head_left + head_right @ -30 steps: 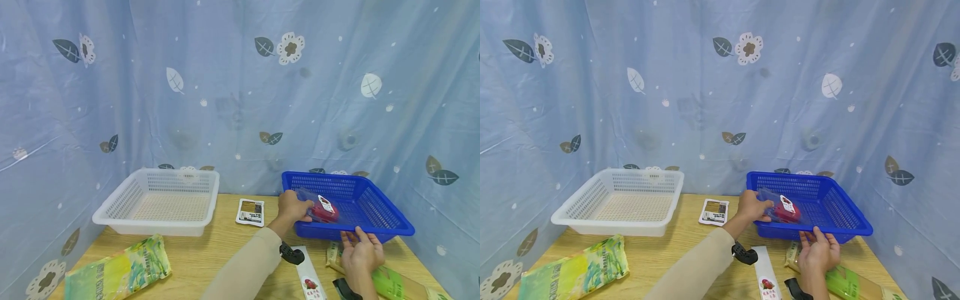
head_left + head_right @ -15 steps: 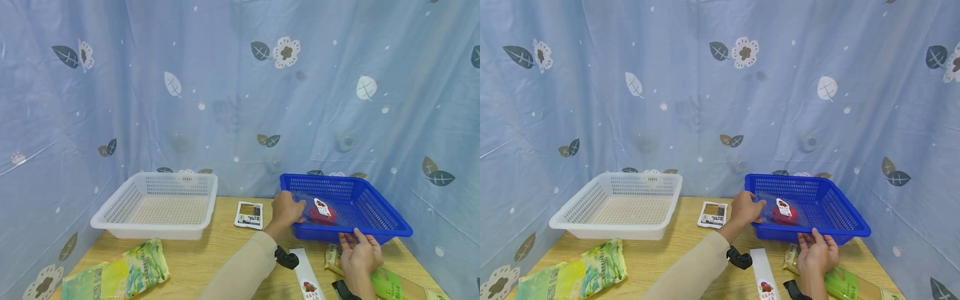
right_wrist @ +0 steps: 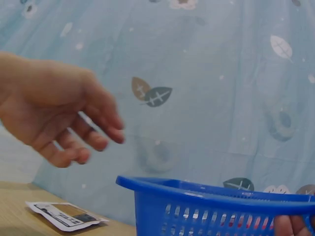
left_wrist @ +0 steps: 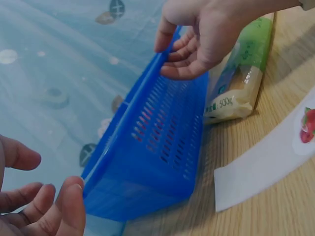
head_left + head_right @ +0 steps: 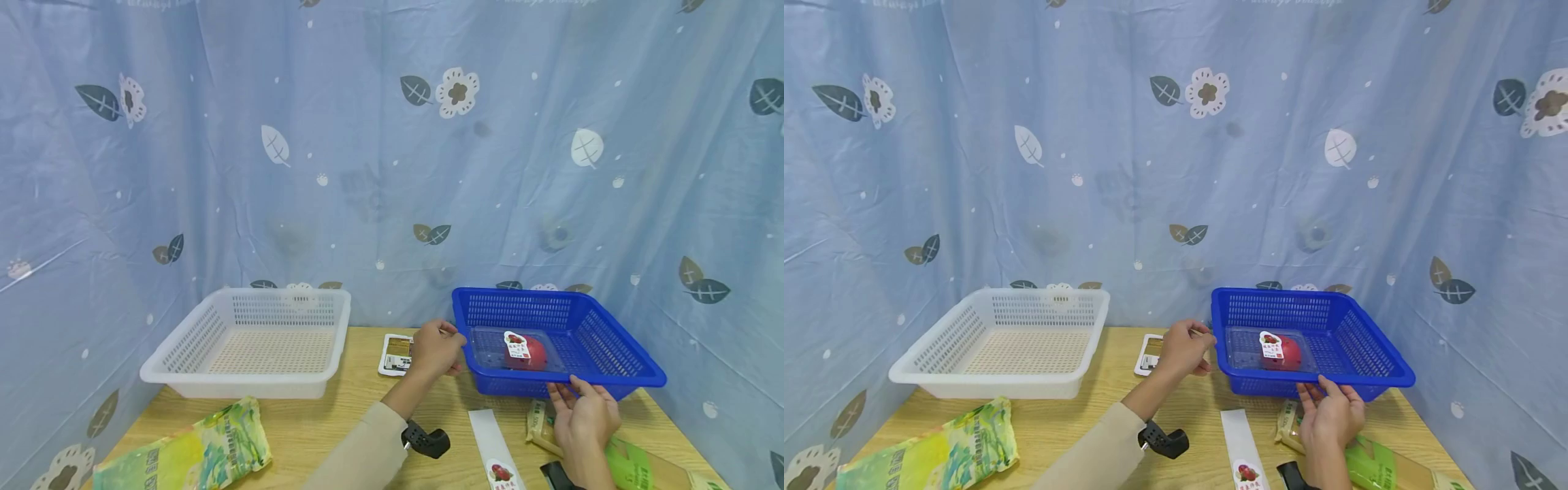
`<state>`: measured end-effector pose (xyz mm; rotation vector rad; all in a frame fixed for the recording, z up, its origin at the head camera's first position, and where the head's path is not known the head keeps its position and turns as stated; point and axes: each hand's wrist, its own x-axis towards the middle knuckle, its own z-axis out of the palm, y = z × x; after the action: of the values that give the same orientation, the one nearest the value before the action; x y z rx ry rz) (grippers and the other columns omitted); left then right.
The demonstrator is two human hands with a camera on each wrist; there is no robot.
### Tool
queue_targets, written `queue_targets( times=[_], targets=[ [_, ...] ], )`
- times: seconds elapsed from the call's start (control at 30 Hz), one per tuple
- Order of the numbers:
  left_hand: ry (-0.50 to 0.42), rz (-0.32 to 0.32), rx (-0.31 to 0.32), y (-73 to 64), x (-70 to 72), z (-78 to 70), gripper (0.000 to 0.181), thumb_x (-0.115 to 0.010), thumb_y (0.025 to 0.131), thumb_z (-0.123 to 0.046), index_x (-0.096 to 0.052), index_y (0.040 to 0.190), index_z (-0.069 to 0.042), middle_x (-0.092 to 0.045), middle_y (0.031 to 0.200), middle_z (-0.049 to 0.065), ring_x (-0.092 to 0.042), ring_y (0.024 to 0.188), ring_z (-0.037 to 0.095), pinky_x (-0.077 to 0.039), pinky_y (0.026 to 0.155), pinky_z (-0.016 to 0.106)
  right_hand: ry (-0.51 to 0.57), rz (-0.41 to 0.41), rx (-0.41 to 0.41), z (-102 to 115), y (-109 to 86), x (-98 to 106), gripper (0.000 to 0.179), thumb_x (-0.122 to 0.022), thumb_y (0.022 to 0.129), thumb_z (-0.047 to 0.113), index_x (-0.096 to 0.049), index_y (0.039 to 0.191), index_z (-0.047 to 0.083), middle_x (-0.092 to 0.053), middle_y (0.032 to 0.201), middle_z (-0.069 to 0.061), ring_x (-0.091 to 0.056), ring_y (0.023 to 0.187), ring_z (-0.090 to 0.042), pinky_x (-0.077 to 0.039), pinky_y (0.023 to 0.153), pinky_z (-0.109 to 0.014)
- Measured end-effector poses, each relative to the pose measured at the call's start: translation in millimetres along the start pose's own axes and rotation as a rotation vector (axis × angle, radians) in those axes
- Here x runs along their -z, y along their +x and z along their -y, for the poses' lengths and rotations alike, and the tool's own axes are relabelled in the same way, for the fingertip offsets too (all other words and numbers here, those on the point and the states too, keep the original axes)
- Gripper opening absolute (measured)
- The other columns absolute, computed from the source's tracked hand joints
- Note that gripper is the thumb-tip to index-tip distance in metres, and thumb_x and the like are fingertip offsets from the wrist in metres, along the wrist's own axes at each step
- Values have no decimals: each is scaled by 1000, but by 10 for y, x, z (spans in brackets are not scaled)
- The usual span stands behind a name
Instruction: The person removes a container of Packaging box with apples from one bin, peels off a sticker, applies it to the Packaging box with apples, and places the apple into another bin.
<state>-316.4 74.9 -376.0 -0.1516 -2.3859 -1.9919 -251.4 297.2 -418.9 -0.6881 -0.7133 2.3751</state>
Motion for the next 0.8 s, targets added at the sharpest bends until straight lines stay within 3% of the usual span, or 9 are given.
queue_targets(
  times=[0.1, 0.2, 0.37, 0.53, 0.6, 0.8],
  targets=[
    [-2, 17, -12, -50, 198, 69, 13, -69, 91, -16, -67, 103, -11, -68, 83, 7, -63, 45, 19, -57, 46, 31, -84, -1, -31, 7, -23, -49, 42, -54, 101, 2, -30, 131, 20, -46, 103, -5, -57, 70, -20, -61, 73, -33],
    [-22, 25, -33, -111, 394, 163, 17, -67, 91, -16, -67, 107, -9, -64, 81, 8, -62, 45, 16, -58, 48, 30, -171, -10, -39, 34, -40, -88, 57, -52, 102, 5, -18, 144, 22, -40, 114, -4, -58, 75, -19, -61, 77, -31],
    [-64, 18, -62, -241, 646, 312, 20, -66, 91, -15, -65, 108, -4, -63, 73, 7, -63, 46, 16, -58, 48, 30, -312, -42, 10, 113, -75, -125, 49, -54, 101, 7, -19, 130, 23, -42, 118, -3, -61, 72, -14, -61, 69, -28],
    [-77, 9, -66, -410, 845, 466, 23, -67, 91, -15, -64, 111, -3, -60, 72, 4, -62, 47, 16, -57, 48, 30, -538, -74, 143, 168, -163, -135, 44, -59, 99, 10, -22, 120, 24, -41, 116, -1, -58, 75, -9, -57, 54, -24],
    [-75, 8, -66, -482, 925, 529, 24, -67, 91, -14, -63, 112, -3, -60, 74, 3, -62, 47, 15, -57, 48, 31, -587, -59, 194, 176, -209, -144, 43, -60, 98, 8, -25, 119, 23, -40, 114, -2, -57, 75, -8, -57, 53, -24],
    [-82, 16, -82, -636, 1124, 678, 26, -66, 93, -13, -61, 115, -1, -61, 83, 6, -63, 53, 19, -58, 51, 33, -570, 90, 270, 161, -342, -195, 33, -58, 97, 2, -37, 114, 22, -46, 106, -5, -58, 73, -9, -55, 53, -22]
  ],
)
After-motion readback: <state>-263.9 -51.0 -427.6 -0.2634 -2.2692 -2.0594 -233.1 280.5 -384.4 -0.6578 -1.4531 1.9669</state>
